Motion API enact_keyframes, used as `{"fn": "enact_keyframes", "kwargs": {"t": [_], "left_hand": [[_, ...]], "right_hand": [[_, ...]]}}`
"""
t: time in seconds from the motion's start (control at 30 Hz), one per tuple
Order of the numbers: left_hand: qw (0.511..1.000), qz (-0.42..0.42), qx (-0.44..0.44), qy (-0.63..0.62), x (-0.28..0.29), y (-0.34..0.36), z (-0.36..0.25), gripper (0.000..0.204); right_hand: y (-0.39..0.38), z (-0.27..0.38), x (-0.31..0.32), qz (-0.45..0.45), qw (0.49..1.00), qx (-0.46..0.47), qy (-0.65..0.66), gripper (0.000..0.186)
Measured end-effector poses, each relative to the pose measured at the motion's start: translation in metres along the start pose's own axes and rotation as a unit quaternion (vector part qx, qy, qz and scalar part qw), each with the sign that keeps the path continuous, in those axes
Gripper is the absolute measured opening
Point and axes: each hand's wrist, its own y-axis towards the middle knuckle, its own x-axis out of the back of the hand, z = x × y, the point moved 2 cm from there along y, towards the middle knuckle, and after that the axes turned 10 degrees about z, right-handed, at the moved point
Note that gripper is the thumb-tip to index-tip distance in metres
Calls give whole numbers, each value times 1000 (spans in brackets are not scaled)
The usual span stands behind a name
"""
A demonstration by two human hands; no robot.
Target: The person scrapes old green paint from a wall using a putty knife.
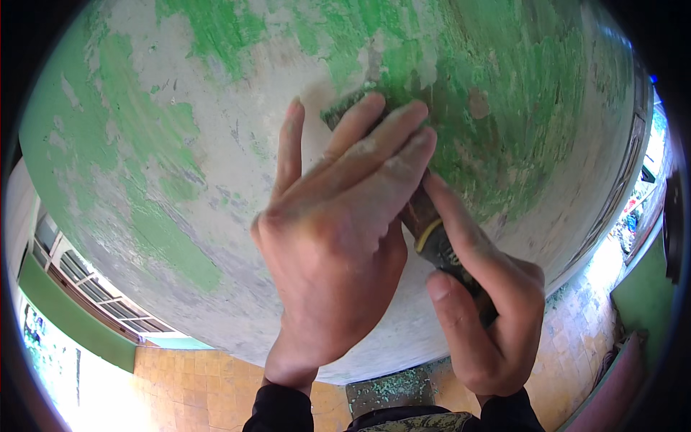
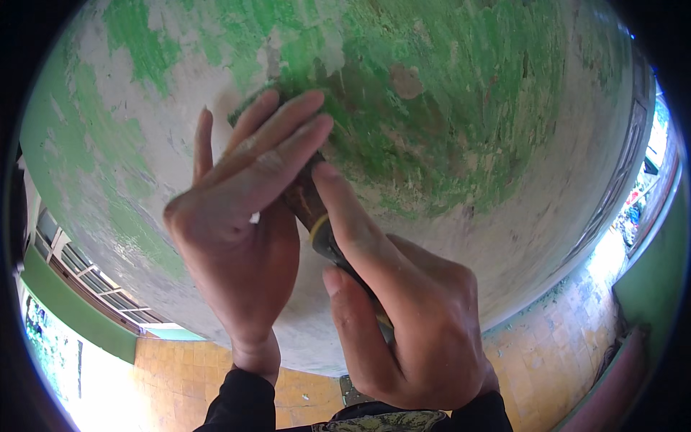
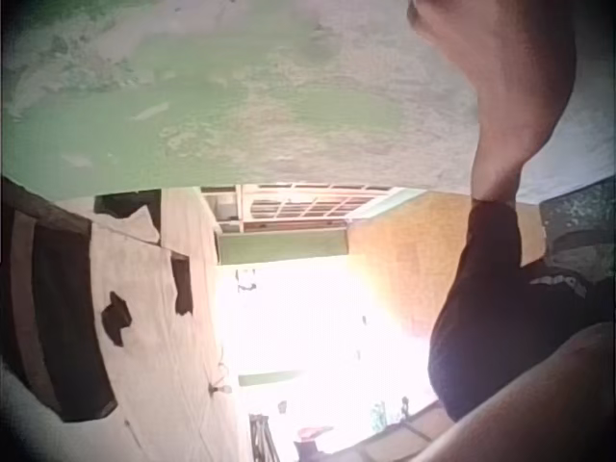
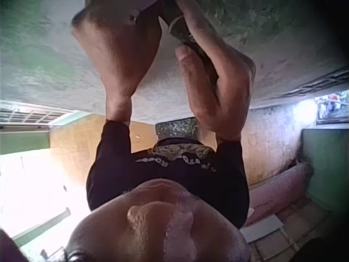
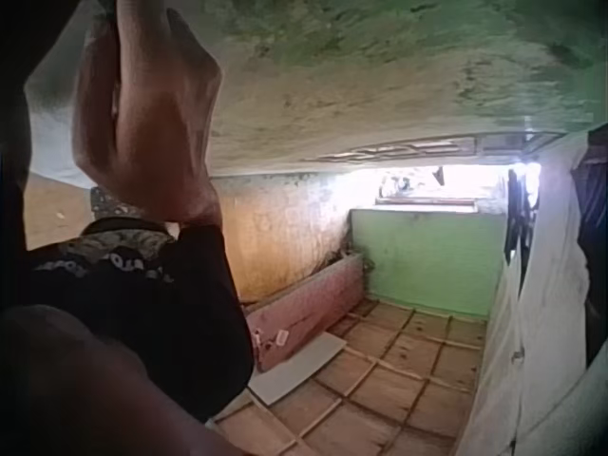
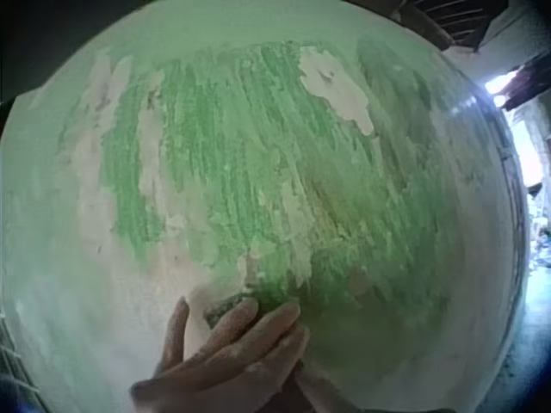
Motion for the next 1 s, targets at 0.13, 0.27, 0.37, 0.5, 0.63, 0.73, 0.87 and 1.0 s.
{"fn": "enact_keyframes", "kwargs": {"t": [0.13, 0.27, 0.37, 0.5, 0.63, 0.73, 0.87, 1.0], "left_hand": [[1000, 8, 6, 13, -5, -17, -1, 46], [1000, 6, 3, -4, 2, 4, -3, 44], [1000, -18, -3, -8, 0, 3, -4, 39], [999, 23, 22, 2, -1, -10, -2, 41], [1000, -7, -18, 11, -1, 10, -5, 38], [1000, 15, -3, 0, -11, -13, -5, 40], [1000, -2, -6, -4, -4, 14, -8, 41], [1000, -5, 7, 2, -7, -2, -9, 43]], "right_hand": [[-8, -19, -11, -23, 999, 20, -18, 59], [0, -1, -1, -32, 999, 19, -20, 60], [0, -7, -1, -47, 998, 40, -10, 60], [-7, -23, -14, -46, 995, 73, -54, 60], [6, -12, -3, -68, 996, 52, -28, 60], [-12, -29, -13, -72, 995, 58, -44, 60], [3, -4, 6, -60, 998, 17, -33, 60], [-6, -15, 1, -51, 998, 34, -28, 59]]}}
